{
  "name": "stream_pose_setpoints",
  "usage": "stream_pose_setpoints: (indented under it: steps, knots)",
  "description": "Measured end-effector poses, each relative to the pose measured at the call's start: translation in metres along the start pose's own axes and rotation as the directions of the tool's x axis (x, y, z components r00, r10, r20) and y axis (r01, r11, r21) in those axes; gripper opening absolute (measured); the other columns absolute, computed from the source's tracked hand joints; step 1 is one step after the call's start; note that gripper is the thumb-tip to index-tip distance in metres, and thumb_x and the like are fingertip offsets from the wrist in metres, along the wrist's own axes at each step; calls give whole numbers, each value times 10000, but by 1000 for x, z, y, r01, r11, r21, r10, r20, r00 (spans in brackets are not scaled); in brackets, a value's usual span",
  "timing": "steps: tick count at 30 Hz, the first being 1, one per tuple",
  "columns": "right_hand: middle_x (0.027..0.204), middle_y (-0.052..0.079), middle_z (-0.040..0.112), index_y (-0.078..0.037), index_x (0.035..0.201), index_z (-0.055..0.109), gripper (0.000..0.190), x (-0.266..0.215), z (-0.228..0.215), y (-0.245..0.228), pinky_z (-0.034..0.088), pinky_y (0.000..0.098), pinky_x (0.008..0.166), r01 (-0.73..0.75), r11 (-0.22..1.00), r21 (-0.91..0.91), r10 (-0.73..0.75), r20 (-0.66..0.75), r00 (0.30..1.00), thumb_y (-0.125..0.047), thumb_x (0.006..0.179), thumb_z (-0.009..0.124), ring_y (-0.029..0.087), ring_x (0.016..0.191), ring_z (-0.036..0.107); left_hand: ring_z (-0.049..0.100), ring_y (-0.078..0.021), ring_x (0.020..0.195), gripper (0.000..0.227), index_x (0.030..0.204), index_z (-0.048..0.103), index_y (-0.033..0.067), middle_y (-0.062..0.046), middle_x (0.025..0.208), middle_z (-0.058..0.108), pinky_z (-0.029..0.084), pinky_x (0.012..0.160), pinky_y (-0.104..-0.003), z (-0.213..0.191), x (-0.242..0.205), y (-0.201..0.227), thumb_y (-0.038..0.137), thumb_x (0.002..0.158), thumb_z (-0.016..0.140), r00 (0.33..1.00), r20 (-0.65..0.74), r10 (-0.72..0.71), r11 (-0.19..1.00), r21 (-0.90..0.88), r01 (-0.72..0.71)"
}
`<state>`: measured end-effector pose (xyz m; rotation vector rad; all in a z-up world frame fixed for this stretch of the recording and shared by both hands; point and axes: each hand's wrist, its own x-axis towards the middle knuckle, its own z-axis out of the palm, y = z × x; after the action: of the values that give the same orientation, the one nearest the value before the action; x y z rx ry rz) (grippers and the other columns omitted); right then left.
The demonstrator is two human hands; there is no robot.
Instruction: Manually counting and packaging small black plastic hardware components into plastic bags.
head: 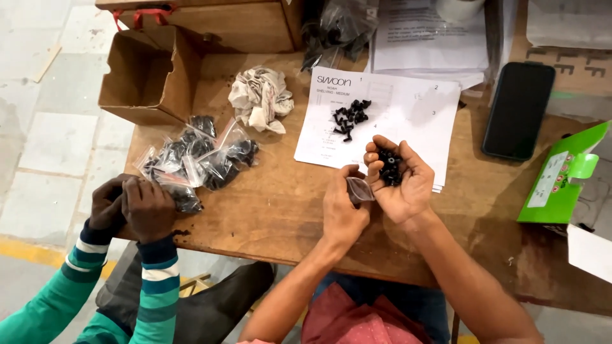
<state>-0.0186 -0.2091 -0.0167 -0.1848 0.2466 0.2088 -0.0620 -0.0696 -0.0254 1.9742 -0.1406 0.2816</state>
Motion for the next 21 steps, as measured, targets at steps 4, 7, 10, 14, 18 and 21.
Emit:
stream_pose_setpoints:
  steps: [4, 7, 10, 14, 18, 21]
  knots:
    - [1151, 257, 619, 150, 1252, 586, 441, 2, -2, 2, 608, 324, 858, -18, 1000, 22, 17, 13, 1000, -253, 1097, 493, 300, 1010, 603, 656, -369, 1043, 605, 1314, 515, -6, -205, 1137, 655, 545, 871, -431, 0, -1, 1, 10, 760, 760, 1000, 13, 17, 1000, -12, -16]
    - [1153, 257, 618, 151, 1256, 583, 444, 2, -3, 3, 609, 320, 862, -22, 1000, 15, 21, 23, 1000, -253, 1098, 491, 301, 1019, 602, 651, -378, 1038, 568, 1280, 519, -12, -205, 1125, 648, 535, 872, -447, 2, -2, 0, 29, 772, 770, 999, 17, 48, 999, -7, -48]
    - [1153, 255, 621, 150, 1259, 584, 447, 1, -4, 5, 609, 320, 862, -27, 1000, 5, 27, 38, 999, -255, 1096, 489, 301, 1021, 603, 649, -381, 1033, 519, 1257, 520, -11, -198, 1114, 648, 531, 871, -453, 3, -4, -4, 34, 801, 764, 997, 11, 82, 997, -8, -82]
    - [1152, 250, 626, 146, 1262, 585, 447, 0, -4, 6, 609, 322, 860, -31, 999, -5, 32, 63, 998, -258, 1098, 485, 294, 1015, 607, 638, -393, 1016, 521, 1252, 513, -16, -212, 1101, 635, 531, 864, -457, 0, -3, -5, -1, 773, 718, 990, -25, 140, 990, -16, -140]
    - [1149, 249, 628, 147, 1264, 585, 448, -3, 0, 6, 608, 320, 857, -21, 1000, -17, 22, 66, 998, -258, 1103, 482, 290, 1009, 609, 659, -375, 997, 441, 1233, 524, -11, -208, 1088, 636, 541, 844, -442, -1, -4, -8, -23, 824, 691, 994, -15, 106, 992, -64, -107]
    - [1145, 245, 629, 146, 1263, 587, 448, -4, 1, 6, 604, 319, 851, -17, 1000, -23, 19, 69, 997, -259, 1104, 481, 286, 1002, 609, 680, -361, 984, 407, 1231, 542, -1, -196, 1090, 655, 552, 822, -422, -2, -3, -9, -37, 852, 686, 996, -12, 84, 993, -79, -85]
